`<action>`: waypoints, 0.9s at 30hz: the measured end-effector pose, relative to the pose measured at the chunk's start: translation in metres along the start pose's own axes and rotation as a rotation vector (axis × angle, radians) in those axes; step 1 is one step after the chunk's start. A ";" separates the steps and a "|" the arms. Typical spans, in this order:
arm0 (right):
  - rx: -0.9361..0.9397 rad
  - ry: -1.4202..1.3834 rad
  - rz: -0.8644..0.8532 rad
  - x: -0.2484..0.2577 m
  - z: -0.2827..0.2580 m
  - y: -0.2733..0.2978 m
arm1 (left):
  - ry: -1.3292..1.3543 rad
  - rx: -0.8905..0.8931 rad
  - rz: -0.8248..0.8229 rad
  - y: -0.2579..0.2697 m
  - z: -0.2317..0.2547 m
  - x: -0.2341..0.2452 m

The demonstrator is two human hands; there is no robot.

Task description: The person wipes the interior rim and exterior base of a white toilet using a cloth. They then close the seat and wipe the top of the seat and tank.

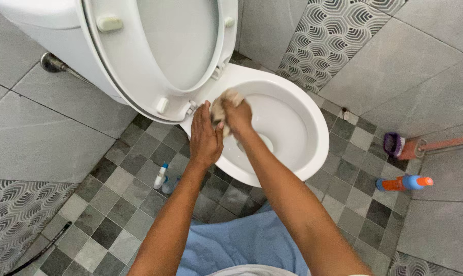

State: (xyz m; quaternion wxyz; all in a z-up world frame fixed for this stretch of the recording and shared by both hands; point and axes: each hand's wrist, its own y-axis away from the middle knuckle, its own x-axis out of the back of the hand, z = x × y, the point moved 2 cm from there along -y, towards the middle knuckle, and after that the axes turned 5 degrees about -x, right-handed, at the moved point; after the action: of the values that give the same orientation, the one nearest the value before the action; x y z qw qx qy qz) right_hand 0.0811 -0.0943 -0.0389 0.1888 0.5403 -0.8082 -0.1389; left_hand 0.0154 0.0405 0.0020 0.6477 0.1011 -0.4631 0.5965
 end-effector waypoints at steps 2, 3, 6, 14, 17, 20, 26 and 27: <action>-0.133 -0.148 -0.221 0.004 0.029 0.023 | 0.027 0.038 -0.022 0.002 0.001 0.001; -0.135 -0.301 -0.324 0.008 0.036 0.028 | 0.038 0.057 -0.030 0.003 0.001 0.003; -0.303 -0.174 -0.654 0.040 0.049 0.023 | 0.033 -0.022 0.000 0.004 0.005 0.009; -0.198 -0.446 0.007 0.026 -0.006 -0.025 | 0.021 0.009 -0.024 0.002 0.002 0.005; 0.122 -0.133 0.061 0.002 -0.003 0.001 | 0.030 -0.015 0.009 -0.002 0.001 0.006; 0.068 -0.159 -0.201 -0.002 0.013 0.025 | 0.043 0.005 0.008 0.000 0.000 0.006; -0.032 0.314 -0.575 0.051 0.016 0.070 | -0.004 -0.056 -0.003 0.006 0.011 0.011; -0.029 0.426 -0.589 0.059 0.012 0.076 | -0.014 -0.085 0.011 0.006 0.014 0.013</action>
State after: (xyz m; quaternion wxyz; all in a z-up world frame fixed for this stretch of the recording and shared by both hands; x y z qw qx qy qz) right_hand -0.0073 -0.1205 -0.0081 0.3125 0.7639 -0.5585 -0.0829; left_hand 0.0013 0.0419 0.0166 0.6451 0.0752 -0.4929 0.5791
